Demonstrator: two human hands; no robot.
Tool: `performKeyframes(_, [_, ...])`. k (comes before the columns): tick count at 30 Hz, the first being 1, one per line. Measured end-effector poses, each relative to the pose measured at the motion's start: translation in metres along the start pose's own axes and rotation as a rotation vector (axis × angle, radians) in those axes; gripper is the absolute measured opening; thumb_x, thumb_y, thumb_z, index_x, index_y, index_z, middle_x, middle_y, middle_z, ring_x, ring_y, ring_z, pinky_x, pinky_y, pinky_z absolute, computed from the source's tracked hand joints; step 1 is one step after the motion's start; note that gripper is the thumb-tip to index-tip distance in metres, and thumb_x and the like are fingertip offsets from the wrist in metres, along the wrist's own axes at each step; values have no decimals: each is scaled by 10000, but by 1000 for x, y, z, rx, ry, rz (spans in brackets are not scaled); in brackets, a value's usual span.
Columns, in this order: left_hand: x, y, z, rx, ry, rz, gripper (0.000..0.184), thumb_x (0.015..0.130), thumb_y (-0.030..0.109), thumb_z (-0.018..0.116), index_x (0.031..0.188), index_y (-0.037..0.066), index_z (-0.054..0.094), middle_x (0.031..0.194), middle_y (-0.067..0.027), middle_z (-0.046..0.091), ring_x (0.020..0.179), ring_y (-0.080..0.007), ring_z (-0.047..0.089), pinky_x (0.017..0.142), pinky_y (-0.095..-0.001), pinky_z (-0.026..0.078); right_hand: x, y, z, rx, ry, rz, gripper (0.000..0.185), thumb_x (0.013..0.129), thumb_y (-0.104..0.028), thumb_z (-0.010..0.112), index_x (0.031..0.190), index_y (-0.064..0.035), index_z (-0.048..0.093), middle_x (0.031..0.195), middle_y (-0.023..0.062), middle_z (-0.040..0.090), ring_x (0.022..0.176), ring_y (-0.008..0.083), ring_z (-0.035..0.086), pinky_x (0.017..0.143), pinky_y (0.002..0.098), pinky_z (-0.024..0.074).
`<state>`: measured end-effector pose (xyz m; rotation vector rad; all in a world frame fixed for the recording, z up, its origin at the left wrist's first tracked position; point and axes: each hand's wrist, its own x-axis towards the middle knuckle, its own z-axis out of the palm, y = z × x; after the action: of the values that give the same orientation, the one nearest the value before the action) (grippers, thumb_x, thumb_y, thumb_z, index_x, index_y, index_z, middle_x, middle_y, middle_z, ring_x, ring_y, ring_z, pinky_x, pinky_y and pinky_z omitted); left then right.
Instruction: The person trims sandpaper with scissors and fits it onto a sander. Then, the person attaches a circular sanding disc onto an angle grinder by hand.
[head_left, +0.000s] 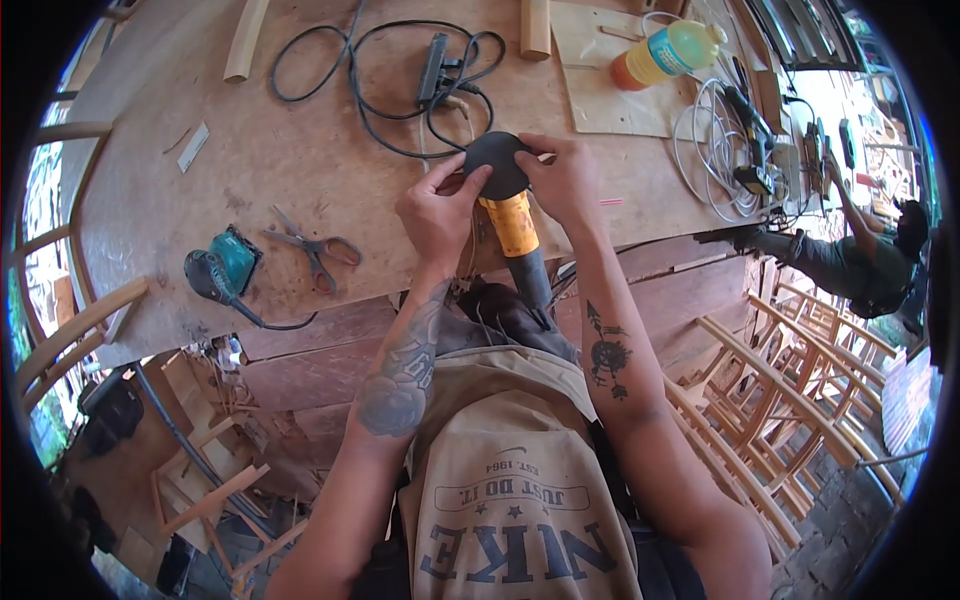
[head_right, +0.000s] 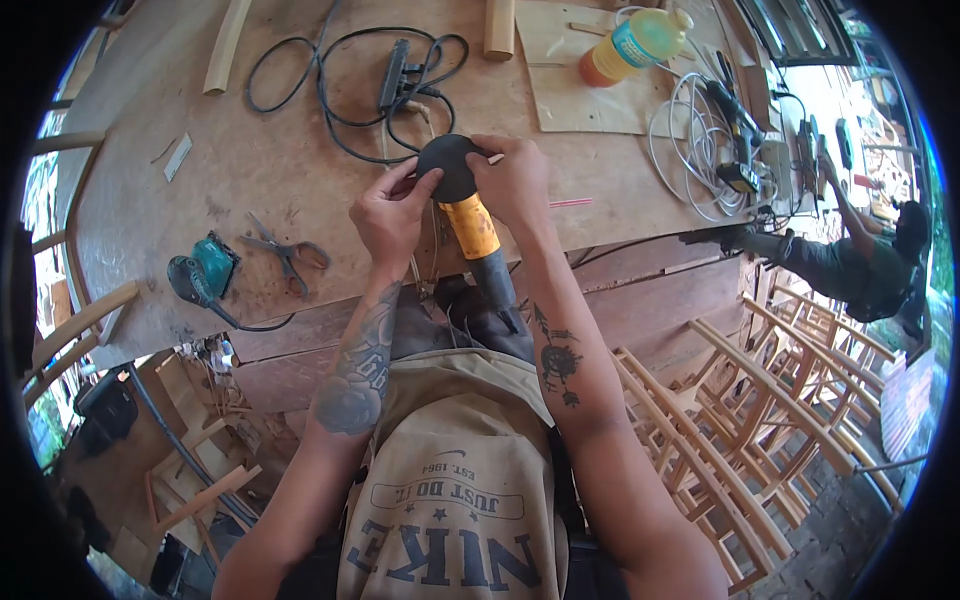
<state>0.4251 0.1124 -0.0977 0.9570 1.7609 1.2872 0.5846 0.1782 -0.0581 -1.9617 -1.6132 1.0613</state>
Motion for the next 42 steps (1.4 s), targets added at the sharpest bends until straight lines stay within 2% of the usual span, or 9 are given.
performKeyframes(7, [1,11,-8,94,-84,-30,648,790,349,966,1239,-63,748,1018,-180,817,899,-213,804,783,-319,624,-1,-6,-7,-14,-26,-15,317,876,-140,784,1178,-46,810,1008,206,800,904,343,787,864,406,613])
performKeyframes(9, [6,10,-10,162,-85,329,937,677,442,1010,1371,-77,655,1207,-227,766,1069,-297,775,899,-381,616,2,-2,-6,18,-28,-20,318,876,-137,785,1180,-47,810,1007,204,802,902,332,789,857,402,615])
performKeyframes(12, [23,13,-11,253,-246,524,1109,595,455,1030,1459,-72,576,1360,-268,672,1219,-372,699,1016,-435,573,6,6,-5,79,-40,-25,321,875,-134,789,1183,-50,811,1012,200,805,899,311,792,847,390,618])
performKeyframes(14, [31,18,-11,263,-370,477,1100,597,428,1027,1466,-69,571,1370,-270,661,1232,-386,684,1039,-438,560,6,10,-3,113,-49,-26,323,874,-134,791,1185,-51,811,1019,200,806,898,302,792,844,384,619])
performKeyframes(16, [37,18,-10,273,-493,431,1092,598,401,1025,1472,-67,567,1380,-273,650,1246,-400,670,1062,-441,547,5,13,-2,118,-21,-45,311,895,-137,806,1190,-42,812,883,79,786,753,123,703,718,297,576])
performKeyframes(20, [39,17,-6,373,-494,572,1058,615,344,1017,1485,-43,556,1376,-260,656,1248,-399,667,1052,-443,553,-1,26,6,237,-8,-67,303,905,-78,801,1204,-33,803,890,17,746,729,71,653,692,261,554])
performKeyframes(26, [31,19,0,376,-429,550,954,637,331,1012,1420,-28,604,1335,-240,688,1217,-401,687,1038,-444,561,-20,33,22,585,173,-95,387,881,-10,776,1266,-24,742,978,64,773,745,121,714,681,291,575])
performKeyframes(34, [29,24,5,416,-377,497,896,631,286,997,1403,13,633,1253,-209,736,1124,-370,740,968,-434,590,-24,15,30,482,371,5,257,868,-39,780,1118,-7,733,972,113,791,689,215,747,705,348,591])
performKeyframes(42, [26,26,4,420,-391,492,919,628,330,1007,1386,-24,628,1299,-232,708,1154,-398,708,987,-460,578,-28,4,17,223,352,75,321,857,-135,817,1138,-13,723,918,132,783,858,327,758,796,436,584])
